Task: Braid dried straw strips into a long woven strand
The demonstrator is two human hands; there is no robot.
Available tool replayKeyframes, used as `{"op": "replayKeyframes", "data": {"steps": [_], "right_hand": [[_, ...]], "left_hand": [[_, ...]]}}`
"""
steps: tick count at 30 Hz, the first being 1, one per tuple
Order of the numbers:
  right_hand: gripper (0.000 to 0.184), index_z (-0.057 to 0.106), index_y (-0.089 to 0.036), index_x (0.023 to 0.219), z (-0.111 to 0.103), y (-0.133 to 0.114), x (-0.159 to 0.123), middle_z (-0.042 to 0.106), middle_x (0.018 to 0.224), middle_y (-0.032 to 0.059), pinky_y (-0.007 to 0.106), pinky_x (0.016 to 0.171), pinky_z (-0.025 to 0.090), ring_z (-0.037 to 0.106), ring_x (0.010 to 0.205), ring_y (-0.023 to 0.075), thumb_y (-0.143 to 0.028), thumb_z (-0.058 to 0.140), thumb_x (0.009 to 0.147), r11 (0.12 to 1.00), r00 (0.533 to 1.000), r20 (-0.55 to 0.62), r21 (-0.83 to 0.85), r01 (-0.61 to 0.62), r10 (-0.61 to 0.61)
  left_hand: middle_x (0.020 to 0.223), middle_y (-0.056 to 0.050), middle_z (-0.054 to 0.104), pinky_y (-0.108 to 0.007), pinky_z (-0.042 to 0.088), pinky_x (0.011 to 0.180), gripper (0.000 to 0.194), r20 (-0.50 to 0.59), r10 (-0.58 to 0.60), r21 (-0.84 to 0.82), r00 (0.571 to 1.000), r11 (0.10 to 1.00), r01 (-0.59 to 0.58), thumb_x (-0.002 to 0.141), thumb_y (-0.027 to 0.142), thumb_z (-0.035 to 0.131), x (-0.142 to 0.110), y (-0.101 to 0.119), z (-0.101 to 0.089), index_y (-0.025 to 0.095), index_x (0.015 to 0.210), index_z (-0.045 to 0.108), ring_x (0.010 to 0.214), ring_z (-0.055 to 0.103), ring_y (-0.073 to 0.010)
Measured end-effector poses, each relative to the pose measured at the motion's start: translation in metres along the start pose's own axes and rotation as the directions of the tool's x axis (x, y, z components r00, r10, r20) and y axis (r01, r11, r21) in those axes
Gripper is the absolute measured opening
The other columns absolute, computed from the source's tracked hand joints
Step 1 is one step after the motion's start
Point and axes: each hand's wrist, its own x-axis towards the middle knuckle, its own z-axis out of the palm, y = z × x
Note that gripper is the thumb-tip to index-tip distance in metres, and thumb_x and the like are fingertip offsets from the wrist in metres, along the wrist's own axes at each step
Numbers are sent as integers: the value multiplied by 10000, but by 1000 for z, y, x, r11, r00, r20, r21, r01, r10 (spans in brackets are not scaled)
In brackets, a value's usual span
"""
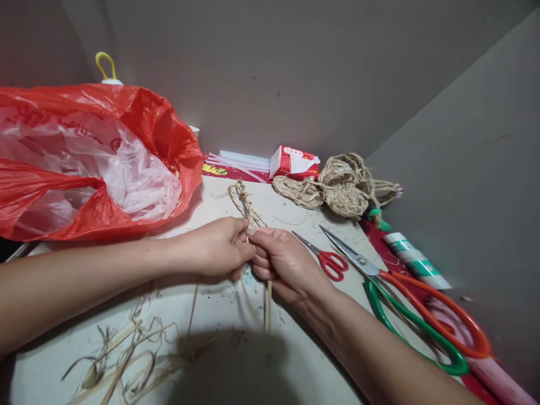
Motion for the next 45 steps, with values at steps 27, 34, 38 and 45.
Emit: {"op": "replayKeyframes", "data": {"steps": [27, 34, 38, 45], "right_hand": [[288, 554, -174, 720, -31, -11, 7, 255, 416, -116, 190, 357, 104, 154, 365, 53, -443, 550, 825, 821, 986, 150, -570, 29, 69], [273, 562, -175, 705, -32, -13, 8, 442, 580, -41, 205, 483, 289, 345, 513, 93, -352, 457, 884, 551, 968, 226, -797, 246, -106], [262, 534, -185, 659, -26, -15, 5, 494, 602, -15, 242, 581, 353, 425, 585, 132, -290, 437, 879, 438, 951, 242, -846, 305, -195], [271, 495, -191, 629, -21, -14, -1, 528, 613, 1, 253, 566, 321, 428, 586, 140, -252, 418, 882, 210, 925, 279, -918, 335, -257]], "left_hand": [[654, 25, 585, -202, 357, 608, 249, -65, 193, 96, 979, 978, -187, 820, 215, 413, 21, -20, -15, 162, 745, 644, 600, 480, -96], [588, 23, 529, -195, 344, 550, 219, -34, 108, -111, 994, 988, -111, 787, 206, 423, 25, -20, -13, 147, 642, 575, 534, 435, -78], [424, 75, 276, -230, 127, 368, 207, 56, -49, -340, 997, 938, 65, 774, 258, 450, 23, -16, -11, 173, 591, 494, 356, 185, -65], [446, 66, 359, -208, 145, 381, 188, -6, -32, -392, 999, 920, 27, 752, 243, 494, 21, -17, -6, 153, 587, 503, 380, 223, -50]]}}
